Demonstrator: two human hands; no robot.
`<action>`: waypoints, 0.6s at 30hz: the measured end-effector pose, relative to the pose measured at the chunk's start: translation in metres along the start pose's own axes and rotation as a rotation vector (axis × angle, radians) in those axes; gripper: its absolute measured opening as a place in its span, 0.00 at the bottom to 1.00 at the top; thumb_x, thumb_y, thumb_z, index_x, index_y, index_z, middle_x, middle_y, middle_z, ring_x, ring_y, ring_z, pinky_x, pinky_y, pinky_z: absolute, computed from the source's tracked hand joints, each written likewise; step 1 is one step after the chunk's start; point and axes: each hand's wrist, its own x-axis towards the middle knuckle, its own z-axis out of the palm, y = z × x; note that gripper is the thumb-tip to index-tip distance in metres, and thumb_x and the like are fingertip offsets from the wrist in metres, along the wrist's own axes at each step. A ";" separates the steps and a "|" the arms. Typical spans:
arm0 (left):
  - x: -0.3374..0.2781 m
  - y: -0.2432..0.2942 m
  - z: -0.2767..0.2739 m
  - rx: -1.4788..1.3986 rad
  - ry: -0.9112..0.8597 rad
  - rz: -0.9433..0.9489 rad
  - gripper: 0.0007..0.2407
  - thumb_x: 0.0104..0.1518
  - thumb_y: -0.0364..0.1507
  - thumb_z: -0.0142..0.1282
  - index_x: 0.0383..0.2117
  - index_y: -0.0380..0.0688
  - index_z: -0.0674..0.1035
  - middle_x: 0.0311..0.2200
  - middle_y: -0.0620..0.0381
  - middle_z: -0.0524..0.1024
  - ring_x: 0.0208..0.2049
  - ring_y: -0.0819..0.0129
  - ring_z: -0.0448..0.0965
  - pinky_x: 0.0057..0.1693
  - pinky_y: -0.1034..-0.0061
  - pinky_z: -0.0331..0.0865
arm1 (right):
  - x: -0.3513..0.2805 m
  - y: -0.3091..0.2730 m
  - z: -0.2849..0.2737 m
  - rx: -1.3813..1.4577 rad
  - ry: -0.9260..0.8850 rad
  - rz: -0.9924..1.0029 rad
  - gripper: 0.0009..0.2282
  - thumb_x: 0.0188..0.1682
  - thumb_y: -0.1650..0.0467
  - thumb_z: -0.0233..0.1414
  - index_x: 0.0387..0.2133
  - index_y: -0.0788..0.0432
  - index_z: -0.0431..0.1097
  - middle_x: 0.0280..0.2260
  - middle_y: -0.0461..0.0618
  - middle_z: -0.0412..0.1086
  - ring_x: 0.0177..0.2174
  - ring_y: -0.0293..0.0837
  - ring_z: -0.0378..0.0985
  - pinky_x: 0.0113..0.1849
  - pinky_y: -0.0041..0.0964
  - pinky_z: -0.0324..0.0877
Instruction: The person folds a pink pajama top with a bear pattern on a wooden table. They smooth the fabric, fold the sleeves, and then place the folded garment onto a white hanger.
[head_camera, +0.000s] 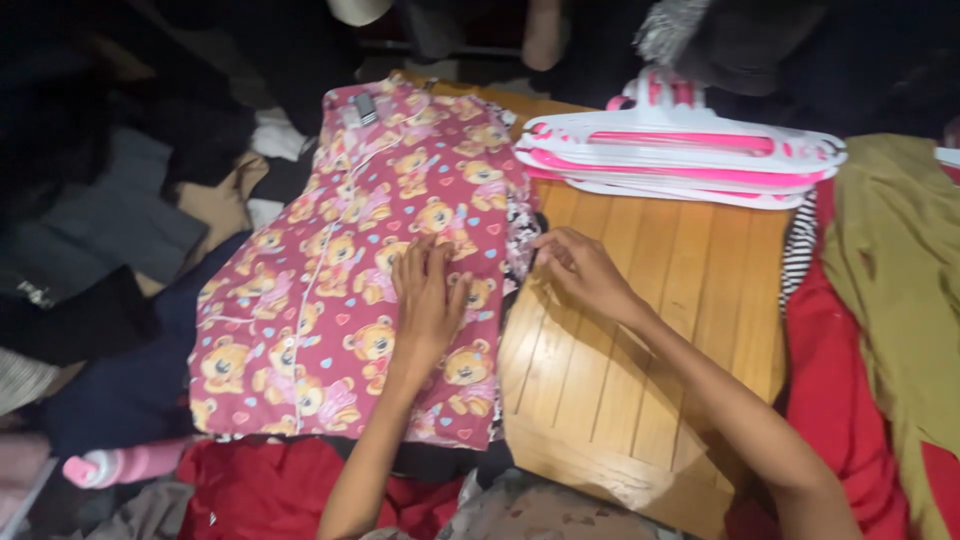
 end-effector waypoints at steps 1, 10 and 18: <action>-0.004 0.002 -0.012 0.004 0.003 -0.012 0.19 0.60 0.35 0.58 0.55 0.45 0.70 0.58 0.45 0.64 0.65 0.45 0.59 0.69 0.44 0.44 | 0.005 0.001 0.012 0.005 -0.011 -0.003 0.11 0.48 0.76 0.53 0.44 0.60 0.72 0.36 0.58 0.73 0.36 0.57 0.81 0.38 0.46 0.75; -0.034 -0.019 -0.073 0.021 0.081 -0.241 0.16 0.61 0.31 0.57 0.52 0.40 0.72 0.56 0.42 0.66 0.65 0.45 0.61 0.70 0.48 0.46 | 0.031 -0.001 0.079 0.491 0.064 0.207 0.20 0.51 0.73 0.55 0.55 0.65 0.60 0.32 0.48 0.66 0.31 0.42 0.79 0.35 0.35 0.77; -0.044 -0.038 -0.087 0.149 0.225 -0.414 0.12 0.63 0.22 0.50 0.52 0.37 0.73 0.56 0.41 0.66 0.58 0.43 0.67 0.62 0.51 0.59 | 0.016 -0.021 0.105 0.563 -0.002 0.329 0.09 0.57 0.69 0.51 0.27 0.56 0.71 0.22 0.39 0.67 0.26 0.31 0.67 0.30 0.27 0.67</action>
